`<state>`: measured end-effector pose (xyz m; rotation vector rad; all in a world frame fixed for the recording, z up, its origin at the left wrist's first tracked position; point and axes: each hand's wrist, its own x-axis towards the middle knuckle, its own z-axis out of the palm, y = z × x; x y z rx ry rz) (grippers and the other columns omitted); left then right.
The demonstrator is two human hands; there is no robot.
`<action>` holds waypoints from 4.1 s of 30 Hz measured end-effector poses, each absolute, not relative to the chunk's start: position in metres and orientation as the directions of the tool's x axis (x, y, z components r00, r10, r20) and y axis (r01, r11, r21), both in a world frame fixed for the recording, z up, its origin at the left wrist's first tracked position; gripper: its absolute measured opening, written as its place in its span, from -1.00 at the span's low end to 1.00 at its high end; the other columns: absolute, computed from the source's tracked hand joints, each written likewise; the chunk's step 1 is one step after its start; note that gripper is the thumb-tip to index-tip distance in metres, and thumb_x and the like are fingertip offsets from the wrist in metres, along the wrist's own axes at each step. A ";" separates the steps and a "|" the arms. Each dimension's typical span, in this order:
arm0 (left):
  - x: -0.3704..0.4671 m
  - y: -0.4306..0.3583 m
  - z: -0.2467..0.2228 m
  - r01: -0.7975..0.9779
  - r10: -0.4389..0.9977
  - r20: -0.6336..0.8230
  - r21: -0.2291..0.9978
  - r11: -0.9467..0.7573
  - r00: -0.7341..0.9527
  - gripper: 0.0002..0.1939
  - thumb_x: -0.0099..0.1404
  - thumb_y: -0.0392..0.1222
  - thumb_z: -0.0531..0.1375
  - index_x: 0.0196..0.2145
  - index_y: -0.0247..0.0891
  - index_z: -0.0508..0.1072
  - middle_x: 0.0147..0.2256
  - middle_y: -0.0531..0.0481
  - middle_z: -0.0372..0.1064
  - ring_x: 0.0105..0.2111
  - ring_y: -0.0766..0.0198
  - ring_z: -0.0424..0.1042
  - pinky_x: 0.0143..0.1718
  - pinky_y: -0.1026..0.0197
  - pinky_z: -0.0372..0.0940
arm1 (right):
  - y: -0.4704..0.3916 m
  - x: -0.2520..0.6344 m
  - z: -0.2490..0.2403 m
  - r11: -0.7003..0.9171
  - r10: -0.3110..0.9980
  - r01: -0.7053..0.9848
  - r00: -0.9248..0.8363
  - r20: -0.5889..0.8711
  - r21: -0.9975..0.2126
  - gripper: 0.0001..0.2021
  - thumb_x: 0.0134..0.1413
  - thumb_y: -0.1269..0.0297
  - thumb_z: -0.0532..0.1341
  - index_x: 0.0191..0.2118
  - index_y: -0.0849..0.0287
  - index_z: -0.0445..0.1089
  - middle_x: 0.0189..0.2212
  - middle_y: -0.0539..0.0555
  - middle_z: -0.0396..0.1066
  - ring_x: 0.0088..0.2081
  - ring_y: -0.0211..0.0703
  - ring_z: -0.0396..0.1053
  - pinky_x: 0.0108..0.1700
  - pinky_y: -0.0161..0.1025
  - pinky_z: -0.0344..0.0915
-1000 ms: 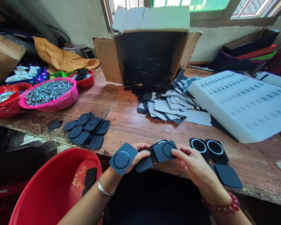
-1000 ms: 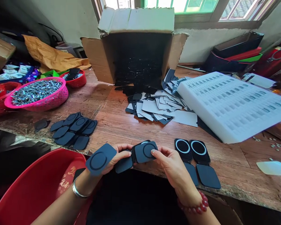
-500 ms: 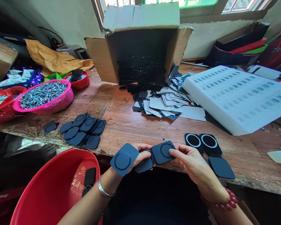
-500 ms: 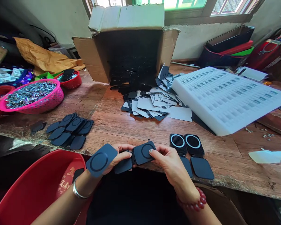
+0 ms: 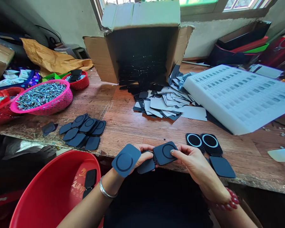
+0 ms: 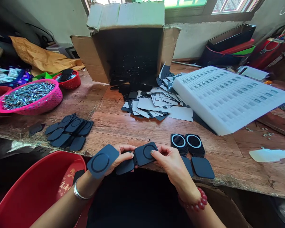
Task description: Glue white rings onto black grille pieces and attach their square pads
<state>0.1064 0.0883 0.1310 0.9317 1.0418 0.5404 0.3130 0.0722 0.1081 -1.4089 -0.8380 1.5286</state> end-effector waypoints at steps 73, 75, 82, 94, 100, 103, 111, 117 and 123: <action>0.127 0.085 0.120 0.175 0.992 -0.117 0.978 0.109 0.036 -0.70 0.19 -0.05 0.23 -0.22 -0.24 0.66 -0.40 0.00 0.53 -0.38 0.18 0.43 -0.36 0.26 0.32 | 0.045 0.281 0.087 0.280 0.854 0.900 -0.074 0.515 -0.335 -0.55 0.31 0.39 0.00 0.28 0.18 0.14 -0.07 0.29 0.30 -0.03 0.17 0.27 -0.05 0.15 0.30; 0.127 0.085 0.118 0.158 0.993 -0.111 0.982 0.104 0.037 -0.69 0.20 -0.03 0.24 -0.22 -0.24 0.66 -0.38 -0.01 0.53 -0.38 0.19 0.42 -0.35 0.27 0.32 | 0.046 0.278 0.086 0.265 0.846 0.916 -0.070 0.529 -0.302 -0.52 0.33 0.38 -0.01 0.33 0.18 0.07 -0.05 0.31 0.29 -0.02 0.20 0.25 -0.06 0.16 0.29; 0.122 0.087 0.115 0.000 0.979 -0.172 0.985 0.173 0.109 -0.65 0.19 -0.03 0.25 -0.14 -0.26 0.63 -0.43 0.00 0.48 -0.46 0.28 0.38 -0.42 0.31 0.29 | 0.058 0.284 0.089 0.359 0.731 0.880 -0.056 0.680 -0.313 -0.42 0.29 0.52 0.09 0.36 0.02 0.08 -0.15 0.19 0.29 -0.09 0.05 0.27 -0.04 0.08 0.29; 0.136 0.080 0.118 -0.009 0.979 -0.200 0.980 0.200 0.032 -0.68 0.15 -0.04 0.27 -0.23 -0.30 0.64 -0.48 0.00 0.45 -0.52 0.32 0.35 -0.49 0.33 0.27 | 0.073 0.296 0.094 0.359 0.697 0.840 0.050 0.716 -0.408 -0.69 0.31 0.45 0.09 0.06 0.08 0.46 -0.27 0.14 0.41 -0.20 -0.05 0.41 -0.16 -0.08 0.42; 0.136 0.079 0.111 -0.059 0.966 -0.249 0.966 0.253 0.062 -0.63 0.15 0.01 0.31 -0.17 -0.30 0.62 -0.48 -0.01 0.48 -0.51 0.28 0.43 -0.49 0.31 0.30 | 0.073 0.299 0.104 0.204 0.809 0.710 0.265 0.524 -0.674 -0.55 0.24 0.29 0.17 0.23 0.19 0.22 -0.36 0.07 0.47 -0.35 -0.10 0.44 -0.25 -0.13 0.43; 0.132 0.079 0.105 -0.039 0.961 -0.257 0.964 0.262 0.105 -0.61 0.20 0.02 0.29 -0.12 -0.29 0.60 -0.45 -0.03 0.52 -0.48 0.25 0.46 -0.44 0.29 0.34 | 0.073 0.302 0.108 0.105 0.873 0.543 0.351 0.338 -0.833 -0.55 0.15 0.18 0.24 0.12 0.15 0.19 -0.38 0.03 0.48 -0.37 -0.12 0.46 -0.34 -0.19 0.40; 0.131 0.079 0.106 -0.038 0.953 -0.254 0.964 0.264 0.162 -0.64 0.24 -0.01 0.26 -0.10 -0.28 0.59 -0.42 -0.05 0.53 -0.44 0.21 0.47 -0.38 0.24 0.36 | 0.077 0.303 0.109 0.047 0.881 0.405 0.414 0.228 -0.913 -0.69 0.09 0.16 0.27 -0.13 0.08 0.17 -0.44 -0.01 0.40 -0.39 -0.14 0.42 -0.29 -0.15 0.37; 0.132 0.078 0.106 -0.099 0.944 -0.269 0.952 0.291 0.192 -0.63 0.22 -0.02 0.30 -0.07 -0.26 0.58 -0.39 -0.03 0.53 -0.45 0.25 0.44 -0.38 0.26 0.34 | 0.081 0.310 0.106 0.058 0.911 0.386 0.357 0.207 -0.921 -0.68 0.07 0.20 0.28 -0.15 0.07 0.14 -0.47 -0.05 0.40 -0.44 -0.18 0.41 -0.35 -0.19 0.37; 0.131 0.078 0.100 -0.113 0.943 -0.257 0.952 0.285 0.212 -0.62 0.25 -0.04 0.29 -0.03 -0.27 0.55 -0.34 -0.07 0.54 -0.39 0.21 0.46 -0.31 0.22 0.36 | 0.082 0.305 0.111 0.030 0.899 0.343 0.400 0.175 -0.939 -0.68 0.02 0.15 0.27 -0.19 0.07 0.13 -0.48 -0.05 0.36 -0.44 -0.16 0.39 -0.36 -0.17 0.34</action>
